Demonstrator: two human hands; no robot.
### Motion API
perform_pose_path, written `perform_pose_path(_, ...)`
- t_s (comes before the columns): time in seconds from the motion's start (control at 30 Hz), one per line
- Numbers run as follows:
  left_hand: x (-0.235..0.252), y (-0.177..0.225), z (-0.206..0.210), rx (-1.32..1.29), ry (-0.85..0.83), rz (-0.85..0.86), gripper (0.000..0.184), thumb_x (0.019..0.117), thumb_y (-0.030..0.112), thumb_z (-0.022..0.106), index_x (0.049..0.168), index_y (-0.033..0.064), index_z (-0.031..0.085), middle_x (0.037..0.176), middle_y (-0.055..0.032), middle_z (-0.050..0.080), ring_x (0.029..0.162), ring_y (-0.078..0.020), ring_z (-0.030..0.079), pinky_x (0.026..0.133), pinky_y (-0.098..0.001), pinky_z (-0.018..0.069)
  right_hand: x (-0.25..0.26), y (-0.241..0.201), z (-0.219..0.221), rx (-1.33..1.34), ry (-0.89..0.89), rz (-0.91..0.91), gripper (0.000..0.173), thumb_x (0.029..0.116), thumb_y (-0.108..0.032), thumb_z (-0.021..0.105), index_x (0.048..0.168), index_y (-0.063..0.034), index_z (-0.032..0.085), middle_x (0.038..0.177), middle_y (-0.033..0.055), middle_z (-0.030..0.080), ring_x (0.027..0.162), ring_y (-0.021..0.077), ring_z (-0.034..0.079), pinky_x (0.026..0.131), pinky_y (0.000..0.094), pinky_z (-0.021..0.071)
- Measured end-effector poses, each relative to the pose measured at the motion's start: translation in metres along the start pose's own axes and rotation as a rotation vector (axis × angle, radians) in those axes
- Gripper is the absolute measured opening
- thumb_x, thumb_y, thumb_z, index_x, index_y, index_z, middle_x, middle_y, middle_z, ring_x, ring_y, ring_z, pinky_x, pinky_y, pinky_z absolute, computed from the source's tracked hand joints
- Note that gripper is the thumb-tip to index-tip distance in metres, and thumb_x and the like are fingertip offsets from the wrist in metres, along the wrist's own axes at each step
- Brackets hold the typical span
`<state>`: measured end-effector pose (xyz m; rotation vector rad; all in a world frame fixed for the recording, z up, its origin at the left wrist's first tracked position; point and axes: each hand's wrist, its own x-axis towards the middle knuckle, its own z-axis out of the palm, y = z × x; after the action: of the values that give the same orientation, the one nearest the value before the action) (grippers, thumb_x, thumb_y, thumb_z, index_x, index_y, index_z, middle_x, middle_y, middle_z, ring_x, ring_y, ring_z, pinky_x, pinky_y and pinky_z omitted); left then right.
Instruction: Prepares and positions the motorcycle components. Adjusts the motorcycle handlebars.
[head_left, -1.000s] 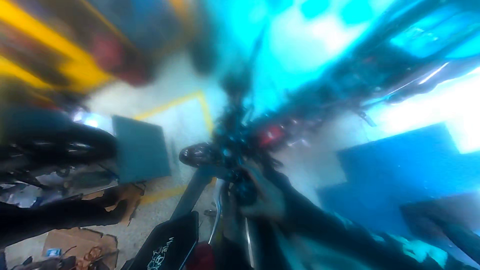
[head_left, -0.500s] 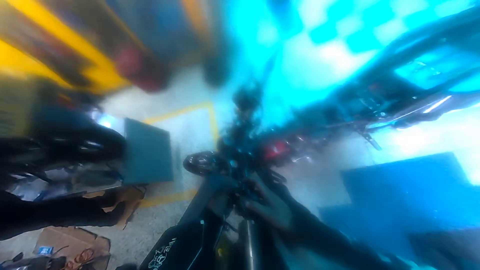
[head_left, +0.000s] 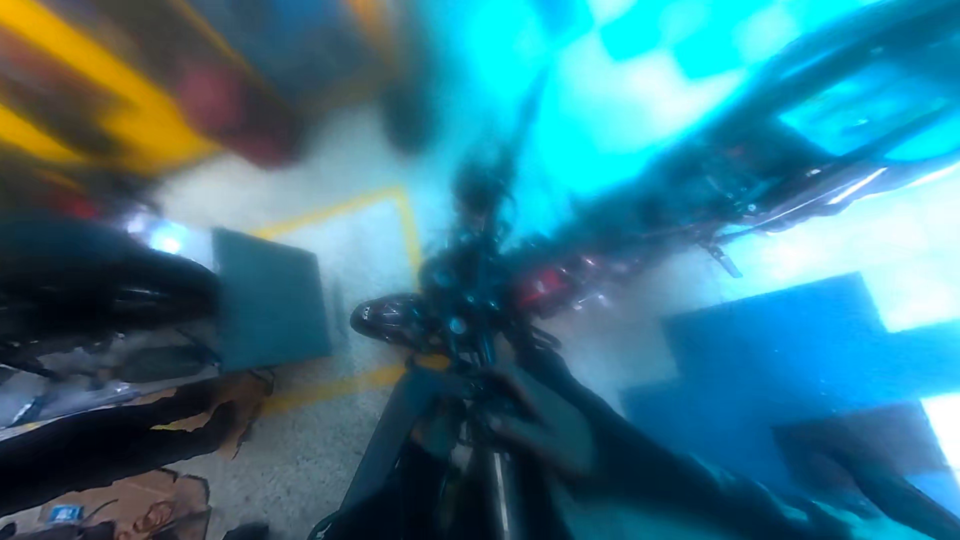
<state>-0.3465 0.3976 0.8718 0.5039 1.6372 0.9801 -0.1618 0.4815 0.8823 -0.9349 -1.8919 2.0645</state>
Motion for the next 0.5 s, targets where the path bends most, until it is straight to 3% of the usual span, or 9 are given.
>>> perform_pose_path(0.13,-0.007,0.020,0.008,-0.028,0.036,-0.148,0.028,0.1068,0.012,0.047,0.083,0.0027,0.058,0.060,0.0020,0.046,0.049,-0.0048,0.041,0.049,-0.0208,0.0402,-0.002,-0.001,-0.003,0.045,-0.022,0.027,0.056,0.0955,-0.035,0.066,0.146,-0.0149,0.051,0.139,0.0077,0.058,0.117,0.0153,0.064,0.097,0.0369,0.0576)
perform_pose_path(0.23,-0.009,-0.001,0.006,-0.085,0.039,-0.010,0.024,0.1024,0.013,0.048,0.086,0.0038,0.062,0.062,0.0057,0.052,0.053,-0.0018,0.049,0.055,-0.0205,0.0466,-0.006,0.006,-0.001,0.083,-0.027,-0.004,0.059,0.0964,-0.036,0.066,0.149,-0.0153,0.048,0.142,0.0068,0.056,0.121,0.0155,0.062,0.100,0.0391,0.0566)
perform_pose_path(0.3,-0.010,0.002,0.010,-0.088,0.087,0.029,0.025,0.1016,0.010,0.047,0.083,0.0033,0.062,0.060,0.0058,0.053,0.051,-0.0009,0.048,0.053,-0.0194,0.0460,-0.007,0.012,0.003,0.055,-0.005,-0.037,0.063,0.0965,-0.041,0.065,0.151,-0.0164,0.045,0.144,0.0067,0.054,0.124,0.0162,0.060,0.101,0.0418,0.0557)
perform_pose_path(0.37,-0.015,0.022,0.015,0.003,0.151,-0.034,0.025,0.1023,0.003,0.046,0.084,-0.0013,0.063,0.061,0.0027,0.056,0.051,-0.0013,0.049,0.054,-0.0177,0.0471,-0.007,0.013,0.007,0.033,0.013,-0.062,0.064,0.0972,-0.043,0.064,0.151,-0.0152,0.043,0.143,0.0076,0.055,0.123,0.0165,0.061,0.100,0.0422,0.0563)
perform_pose_path(0.43,-0.014,0.018,0.006,0.257,0.130,-0.095,0.027,0.1033,0.008,0.043,0.082,0.0037,0.059,0.063,0.0041,0.054,0.052,-0.0006,0.046,0.052,-0.0156,0.0434,-0.005,0.014,0.009,0.034,0.023,-0.079,0.065,0.0975,-0.043,0.063,0.151,-0.0139,0.043,0.142,0.0085,0.055,0.122,0.0168,0.061,0.100,0.0421,0.0565)
perform_pose_path(0.47,-0.014,0.015,0.000,0.457,0.103,-0.136,0.024,0.1032,0.009,0.047,0.089,-0.0012,0.064,0.072,-0.0025,0.059,0.061,-0.0056,0.052,0.061,-0.0184,0.0475,-0.005,0.015,0.011,0.036,0.030,-0.087,0.066,0.0974,-0.045,0.063,0.151,-0.0136,0.042,0.143,0.0087,0.055,0.123,0.0168,0.060,0.101,0.0421,0.0561)
perform_pose_path(0.5,-0.013,0.015,-0.006,0.687,0.030,-0.210,0.026,0.1035,0.012,0.052,0.106,-0.0072,0.069,0.094,-0.0138,0.069,0.083,-0.0157,0.063,0.081,-0.0265,0.0515,-0.006,0.016,0.012,0.036,0.039,-0.099,0.066,0.0974,-0.046,0.062,0.151,-0.0127,0.043,0.143,0.0096,0.054,0.124,0.0173,0.060,0.101,0.0420,0.0557)
